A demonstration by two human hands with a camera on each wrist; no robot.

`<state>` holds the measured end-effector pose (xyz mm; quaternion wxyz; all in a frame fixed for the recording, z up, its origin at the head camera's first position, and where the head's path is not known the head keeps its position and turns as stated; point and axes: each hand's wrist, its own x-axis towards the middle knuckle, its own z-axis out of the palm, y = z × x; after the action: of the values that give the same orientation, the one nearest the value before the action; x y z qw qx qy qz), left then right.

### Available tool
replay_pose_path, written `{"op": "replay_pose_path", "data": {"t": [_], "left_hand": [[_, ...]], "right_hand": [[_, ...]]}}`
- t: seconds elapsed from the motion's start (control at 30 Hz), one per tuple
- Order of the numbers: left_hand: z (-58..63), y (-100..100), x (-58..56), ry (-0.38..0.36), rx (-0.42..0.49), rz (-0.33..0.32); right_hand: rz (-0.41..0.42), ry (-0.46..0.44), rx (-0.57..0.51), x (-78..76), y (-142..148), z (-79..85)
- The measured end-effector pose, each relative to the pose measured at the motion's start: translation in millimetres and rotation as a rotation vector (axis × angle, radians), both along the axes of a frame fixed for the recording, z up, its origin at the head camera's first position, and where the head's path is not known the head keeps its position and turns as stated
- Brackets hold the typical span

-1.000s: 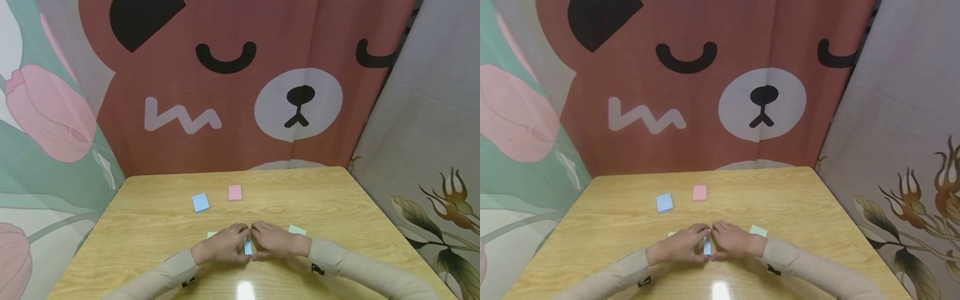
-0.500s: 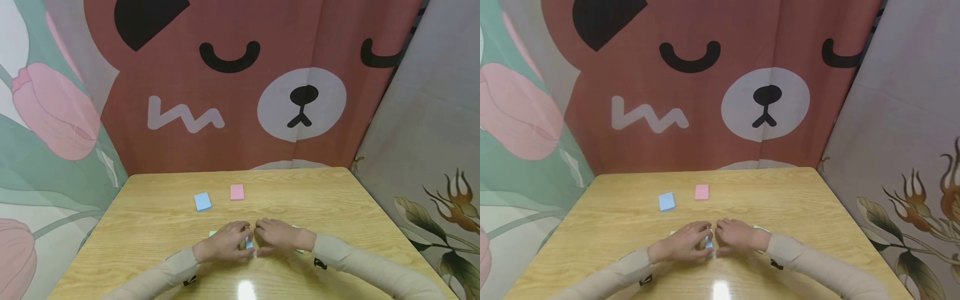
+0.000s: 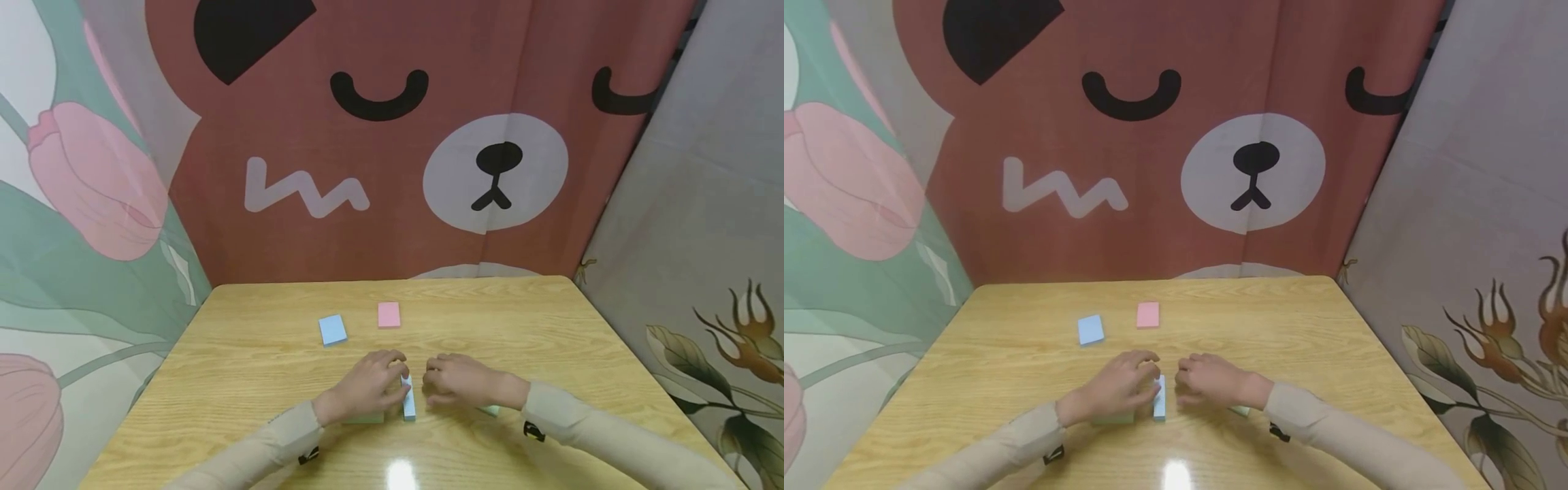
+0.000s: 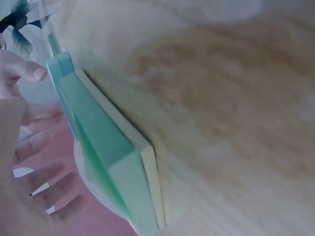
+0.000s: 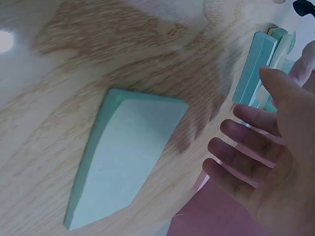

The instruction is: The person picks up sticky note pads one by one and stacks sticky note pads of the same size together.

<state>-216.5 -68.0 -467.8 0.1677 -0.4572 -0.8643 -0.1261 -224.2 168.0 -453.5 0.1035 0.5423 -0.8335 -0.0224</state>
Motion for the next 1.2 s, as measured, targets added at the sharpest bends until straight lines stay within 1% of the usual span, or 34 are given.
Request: {"op": "replay_pose_path", "data": {"t": [0.13, 0.27, 0.37, 0.67, 0.8, 0.97, 1.2], "left_hand": [[4.4, -3.4, -3.1, 0.067, 0.036, 0.014], [7.8, -6.8, -4.1, 0.063, 0.051, 0.026], [7.9, -9.4, -6.0, 0.067, 0.056, 0.037], [3.9, -19.5, -12.0, 0.129, 0.089, 0.066], [2.6, -23.1, -12.8, 0.129, 0.091, 0.094], [4.4, -25.5, -12.9, 0.119, 0.093, 0.124], [7.1, -30.5, -14.0, 0.122, 0.111, 0.114]], "right_hand": [[0.0, -0.012, -0.029, 0.4, 5.0, 1.8], [-0.013, -0.031, -0.048, 1.6, 8.1, 3.9], [-0.03, -0.045, -0.066, 1.8, 9.8, 4.3], [-0.04, -0.065, -0.114, 2.1, 14.2, 6.2], [-0.054, -0.088, -0.122, 2.1, 17.0, 6.5], [-0.062, -0.094, -0.121, 2.6, 19.0, 7.5], [-0.058, -0.088, -0.124, 3.6, 22.4, 10.9]]}}
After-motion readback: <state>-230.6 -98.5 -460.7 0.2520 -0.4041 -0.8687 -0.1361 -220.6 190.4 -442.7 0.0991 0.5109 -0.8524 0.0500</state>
